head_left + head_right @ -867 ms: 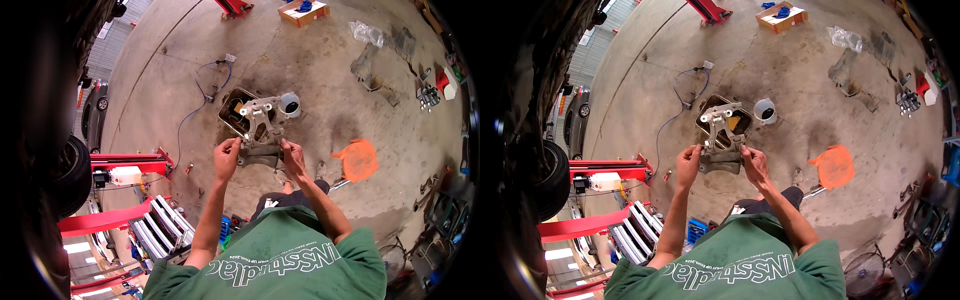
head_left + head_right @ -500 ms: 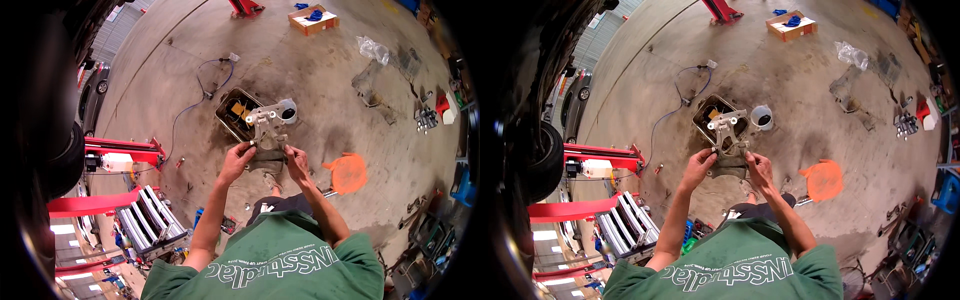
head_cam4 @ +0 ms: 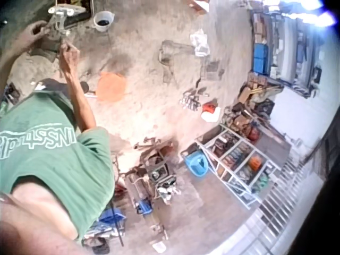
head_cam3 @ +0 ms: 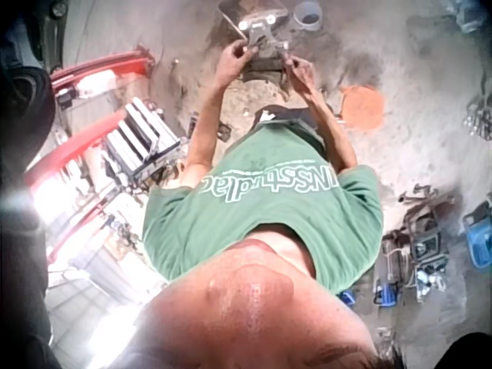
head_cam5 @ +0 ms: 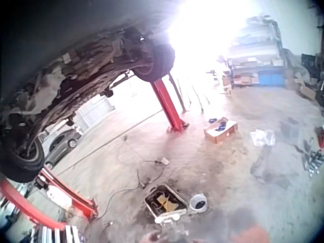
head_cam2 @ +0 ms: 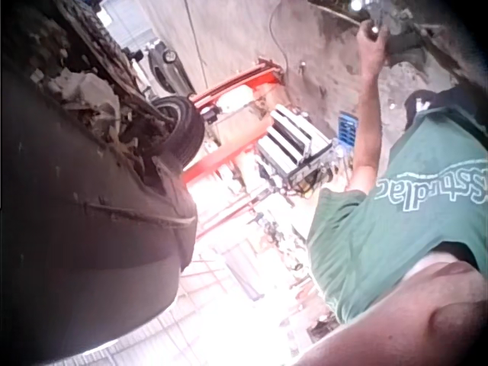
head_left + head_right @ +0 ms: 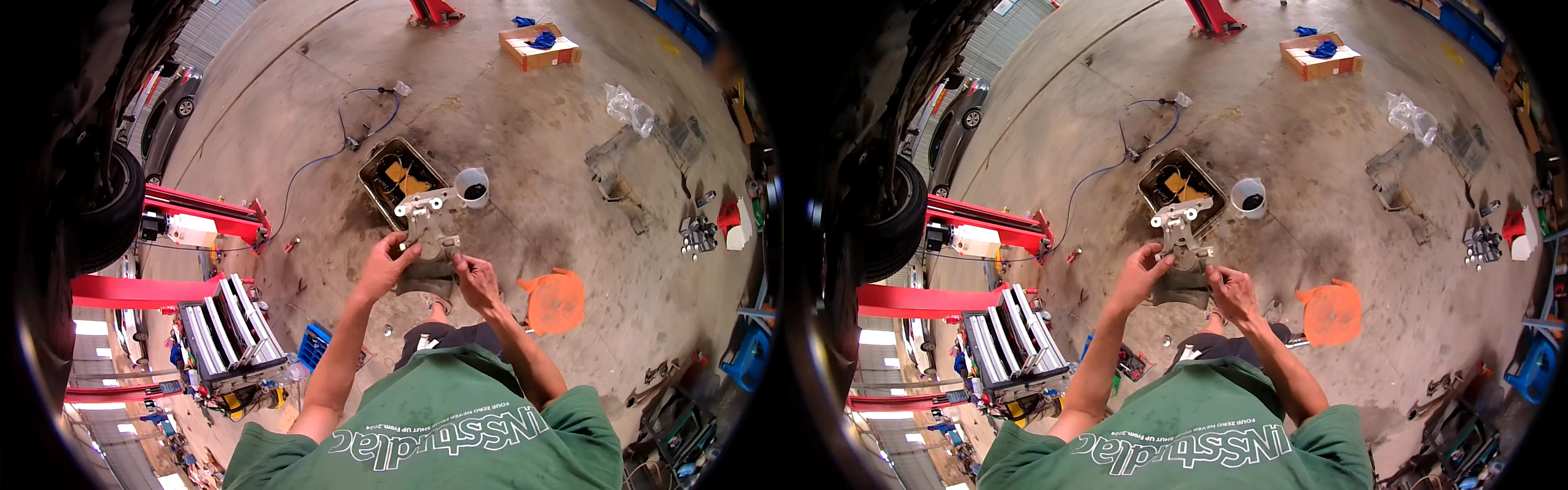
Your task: The person uses a socket wrench to loosen and remove bolts from a car's undercarriage while it is raised on a lift. After removing a metal bracket, the person places the tool in a drawer and inspects the removed part on a stool.
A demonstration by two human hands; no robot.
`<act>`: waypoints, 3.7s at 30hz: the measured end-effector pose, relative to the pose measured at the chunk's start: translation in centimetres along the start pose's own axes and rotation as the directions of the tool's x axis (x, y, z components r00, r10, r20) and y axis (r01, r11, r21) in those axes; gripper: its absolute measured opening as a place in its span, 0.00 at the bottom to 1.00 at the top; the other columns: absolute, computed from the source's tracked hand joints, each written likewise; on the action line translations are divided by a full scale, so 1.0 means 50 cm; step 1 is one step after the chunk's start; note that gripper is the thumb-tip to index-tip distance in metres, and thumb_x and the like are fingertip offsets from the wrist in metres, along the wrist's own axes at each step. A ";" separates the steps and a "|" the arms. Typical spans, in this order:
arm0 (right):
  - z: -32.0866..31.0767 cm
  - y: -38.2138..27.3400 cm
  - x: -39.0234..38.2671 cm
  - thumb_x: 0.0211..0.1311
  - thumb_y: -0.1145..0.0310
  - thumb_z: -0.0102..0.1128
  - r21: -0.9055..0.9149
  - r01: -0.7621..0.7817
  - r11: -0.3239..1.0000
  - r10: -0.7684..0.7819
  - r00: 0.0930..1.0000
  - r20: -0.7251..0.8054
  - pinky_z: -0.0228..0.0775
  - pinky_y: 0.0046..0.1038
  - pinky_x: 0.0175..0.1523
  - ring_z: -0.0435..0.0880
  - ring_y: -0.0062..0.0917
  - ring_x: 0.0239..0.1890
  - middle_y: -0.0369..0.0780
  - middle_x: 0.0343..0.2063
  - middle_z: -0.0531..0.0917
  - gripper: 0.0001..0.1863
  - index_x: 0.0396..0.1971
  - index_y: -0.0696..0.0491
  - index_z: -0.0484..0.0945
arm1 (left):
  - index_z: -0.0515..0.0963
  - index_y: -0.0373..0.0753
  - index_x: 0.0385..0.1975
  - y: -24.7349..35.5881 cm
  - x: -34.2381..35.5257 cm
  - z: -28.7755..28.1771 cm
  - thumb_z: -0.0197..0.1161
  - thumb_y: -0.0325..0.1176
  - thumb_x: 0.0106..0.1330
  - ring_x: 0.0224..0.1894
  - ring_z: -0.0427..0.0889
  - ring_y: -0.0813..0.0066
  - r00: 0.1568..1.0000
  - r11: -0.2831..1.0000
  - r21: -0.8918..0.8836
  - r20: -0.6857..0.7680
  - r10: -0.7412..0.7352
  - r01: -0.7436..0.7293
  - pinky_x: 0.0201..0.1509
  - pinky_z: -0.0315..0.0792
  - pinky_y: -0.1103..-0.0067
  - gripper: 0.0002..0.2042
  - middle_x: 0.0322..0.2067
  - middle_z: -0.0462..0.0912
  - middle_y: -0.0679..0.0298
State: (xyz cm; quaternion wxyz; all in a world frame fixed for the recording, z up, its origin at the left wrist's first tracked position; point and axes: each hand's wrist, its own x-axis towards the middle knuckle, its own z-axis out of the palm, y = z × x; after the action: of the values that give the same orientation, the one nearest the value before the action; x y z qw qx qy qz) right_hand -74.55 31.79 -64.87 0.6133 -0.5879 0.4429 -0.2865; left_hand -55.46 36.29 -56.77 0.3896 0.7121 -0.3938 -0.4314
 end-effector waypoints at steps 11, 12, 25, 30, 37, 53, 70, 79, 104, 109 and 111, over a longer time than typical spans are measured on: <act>-0.018 0.066 -0.004 0.66 0.38 0.46 0.445 -0.132 0.886 0.053 0.981 0.184 0.54 0.21 0.22 0.63 0.14 0.16 0.32 0.13 0.71 0.33 0.27 0.58 0.77 | 0.75 0.34 0.40 -0.071 -0.012 0.018 0.65 0.35 0.64 0.32 0.76 0.85 0.990 0.976 -0.208 -0.137 0.036 -0.064 0.36 0.69 0.85 0.13 0.29 0.80 0.68; -0.020 0.065 -0.004 0.66 0.36 0.44 0.570 -0.240 0.786 0.135 0.966 0.222 0.53 0.20 0.21 0.64 0.13 0.16 0.31 0.13 0.70 0.34 0.27 0.57 0.76 | 0.75 0.34 0.41 -0.075 -0.012 0.012 0.64 0.36 0.65 0.32 0.77 0.83 0.986 0.958 -0.266 -0.155 0.064 -0.104 0.35 0.70 0.85 0.12 0.30 0.80 0.67; -0.117 0.224 -0.006 0.67 0.60 0.49 0.715 -0.407 0.569 0.652 0.753 -0.091 0.69 0.24 0.27 0.75 0.21 0.24 0.37 0.28 0.78 0.14 0.37 0.57 0.73 | 0.68 0.35 0.41 -0.112 0.032 0.076 0.50 0.39 0.72 0.17 0.75 0.76 0.737 -0.567 -0.518 0.621 0.266 0.641 0.31 0.72 0.78 0.12 0.20 0.75 0.66; -0.089 0.317 -0.066 0.66 0.64 0.50 0.784 -0.325 0.529 0.723 0.656 -0.217 0.74 0.27 0.33 0.78 0.23 0.30 0.38 0.34 0.79 0.12 0.42 0.57 0.73 | 0.69 0.36 0.42 -0.259 0.115 0.087 0.49 0.41 0.73 0.20 0.70 0.76 0.565 -0.059 -0.571 0.820 -0.093 0.819 0.36 0.68 0.77 0.13 0.19 0.68 0.69; -0.120 0.487 -0.268 0.67 0.68 0.50 0.947 -0.077 0.311 0.914 0.299 -0.275 0.73 0.25 0.31 0.76 0.20 0.30 0.36 0.31 0.77 0.10 0.44 0.54 0.72 | 0.70 0.32 0.51 -0.401 0.200 0.426 0.60 0.39 0.68 0.38 0.76 0.82 0.582 0.932 0.278 0.728 -0.363 0.234 0.42 0.70 0.82 0.19 0.36 0.80 0.62; -0.374 1.104 -0.284 0.59 0.71 0.56 0.753 -0.426 0.502 0.852 0.091 -0.516 0.76 0.32 0.42 0.83 0.33 0.37 0.45 0.39 0.81 0.14 0.44 0.59 0.76 | 0.73 0.35 0.46 -0.791 0.284 1.035 0.62 0.45 0.65 0.23 0.65 0.84 0.553 0.953 0.294 0.808 -0.205 -0.078 0.25 0.60 0.82 0.19 0.23 0.72 0.70; -0.304 1.011 -0.233 0.57 0.74 0.61 0.788 -0.410 0.459 0.869 0.021 -0.495 0.75 0.24 0.32 0.81 0.24 0.25 0.41 0.29 0.82 0.09 0.37 0.61 0.79 | 0.75 0.29 0.45 -0.823 0.320 0.951 0.48 0.54 0.70 0.38 0.79 0.64 0.774 0.829 0.553 0.489 -0.402 0.081 0.44 0.71 0.73 0.27 0.36 0.81 0.51; -0.211 0.986 -0.102 0.56 0.80 0.60 0.917 0.395 -0.058 0.962 0.268 -0.055 0.76 0.23 0.35 0.76 0.20 0.30 0.39 0.31 0.78 0.08 0.36 0.58 0.73 | 0.71 0.31 0.51 -0.857 0.263 0.853 0.48 0.54 0.71 0.34 0.80 0.73 0.582 0.764 0.434 0.495 -0.645 0.477 0.36 0.73 0.77 0.28 0.38 0.82 0.57; -0.233 0.966 -0.057 0.65 0.68 0.46 0.961 0.136 0.242 0.928 0.256 -0.270 0.76 0.35 0.54 0.79 0.37 0.47 0.49 0.46 0.76 0.18 0.50 0.63 0.70 | 0.73 0.34 0.47 -0.818 0.249 0.846 0.49 0.50 0.72 0.34 0.77 0.80 0.529 0.703 0.217 0.520 -0.671 0.678 0.36 0.70 0.79 0.23 0.35 0.79 0.66; -0.208 0.971 -0.056 0.59 0.79 0.55 0.912 0.074 0.404 0.878 0.249 -0.409 0.79 0.26 0.48 0.82 0.29 0.40 0.44 0.40 0.80 0.12 0.43 0.65 0.76 | 0.72 0.34 0.53 -0.825 0.255 0.803 0.47 0.53 0.72 0.39 0.78 0.75 0.484 0.666 0.275 0.507 -0.713 0.693 0.43 0.72 0.77 0.26 0.44 0.81 0.60; -0.201 0.973 -0.061 0.56 0.82 0.59 0.886 0.082 0.457 0.857 0.227 -0.463 0.80 0.24 0.46 0.81 0.26 0.39 0.43 0.39 0.80 0.12 0.42 0.65 0.77 | 0.69 0.35 0.57 -0.826 0.259 0.792 0.46 0.54 0.72 0.44 0.78 0.71 0.444 0.648 0.305 0.526 -0.726 0.699 0.48 0.72 0.74 0.27 0.48 0.79 0.59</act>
State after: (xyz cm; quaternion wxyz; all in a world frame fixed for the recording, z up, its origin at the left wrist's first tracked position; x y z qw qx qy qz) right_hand -92.99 36.76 -110.84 0.4965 0.1655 0.6765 -0.5181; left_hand -78.54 32.09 -110.55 0.0088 0.6402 -0.1698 -0.7492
